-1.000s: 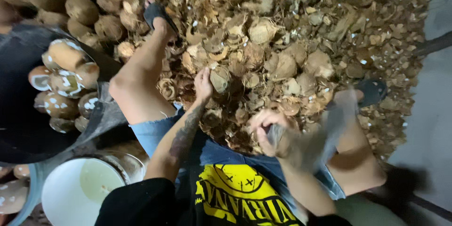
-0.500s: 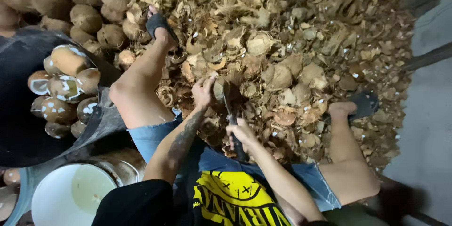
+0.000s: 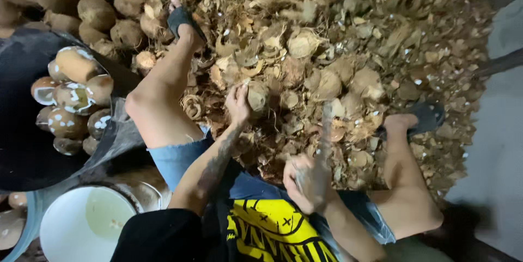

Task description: The person sits on the ground and uses a machete to peel the husk off a coconut held between their legs. They repeatedly strike the coconut to remove the fibrous outer layer, then place the peeled coconut into a nearby container.

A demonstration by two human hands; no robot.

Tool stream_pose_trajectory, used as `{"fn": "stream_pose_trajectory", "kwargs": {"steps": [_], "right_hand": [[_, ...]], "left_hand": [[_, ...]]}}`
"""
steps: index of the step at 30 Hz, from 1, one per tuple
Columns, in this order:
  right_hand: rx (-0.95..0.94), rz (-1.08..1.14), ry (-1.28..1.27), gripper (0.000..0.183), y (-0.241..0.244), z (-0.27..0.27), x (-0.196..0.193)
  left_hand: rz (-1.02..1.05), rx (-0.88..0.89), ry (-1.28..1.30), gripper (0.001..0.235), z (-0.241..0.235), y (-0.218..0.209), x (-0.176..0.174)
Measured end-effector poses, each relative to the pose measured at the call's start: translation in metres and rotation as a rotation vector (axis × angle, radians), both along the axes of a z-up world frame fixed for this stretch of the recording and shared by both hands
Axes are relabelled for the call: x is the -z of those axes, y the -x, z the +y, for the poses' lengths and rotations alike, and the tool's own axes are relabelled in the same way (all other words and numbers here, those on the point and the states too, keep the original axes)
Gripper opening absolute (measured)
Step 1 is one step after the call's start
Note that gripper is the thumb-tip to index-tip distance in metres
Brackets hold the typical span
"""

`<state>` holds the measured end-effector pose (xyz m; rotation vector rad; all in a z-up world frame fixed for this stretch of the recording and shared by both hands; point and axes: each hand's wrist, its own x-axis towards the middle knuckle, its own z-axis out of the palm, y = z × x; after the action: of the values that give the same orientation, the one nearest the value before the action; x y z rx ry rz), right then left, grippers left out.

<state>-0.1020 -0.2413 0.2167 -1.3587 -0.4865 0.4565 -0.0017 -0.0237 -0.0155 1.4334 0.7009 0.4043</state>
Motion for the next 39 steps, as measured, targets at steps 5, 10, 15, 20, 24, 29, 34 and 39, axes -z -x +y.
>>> {"fn": "stream_pose_trajectory", "kwargs": {"steps": [5, 10, 15, 20, 24, 29, 34, 39], "right_hand": [[0.407, -0.589, 0.315, 0.015, 0.037, -0.014, 0.110], [0.211, 0.366, 0.684, 0.015, 0.002, 0.020, 0.164], [0.261, 0.854, 0.529, 0.006, 0.001, 0.034, 0.144], [0.188, 1.195, -0.287, 0.016, 0.008, 0.034, 0.077], [0.097, 0.386, -0.292, 0.012, 0.012, 0.020, 0.021], [-0.147, 0.544, -1.152, 0.015, -0.025, 0.033, 0.128], [0.046, 0.448, 0.564, 0.036, -0.006, 0.010, 0.181], [0.160, 0.261, 0.549, 0.014, -0.009, 0.000, 0.154]], "left_hand": [[0.058, 0.069, -0.126, 0.041, 0.008, 0.009, 0.009], [0.048, 0.158, -0.116, 0.042, 0.005, 0.008, -0.013], [0.027, 0.203, -0.103, 0.044, 0.008, 0.009, -0.011], [0.098, 0.220, -0.076, 0.056, 0.010, 0.006, 0.003], [0.127, 0.108, -0.025, 0.046, 0.020, 0.001, 0.001], [0.142, 0.083, 0.022, 0.044, 0.021, -0.008, 0.001], [0.117, 0.049, 0.071, 0.039, 0.027, -0.006, -0.001], [0.114, 0.045, 0.152, 0.035, 0.030, -0.001, 0.004]]}}
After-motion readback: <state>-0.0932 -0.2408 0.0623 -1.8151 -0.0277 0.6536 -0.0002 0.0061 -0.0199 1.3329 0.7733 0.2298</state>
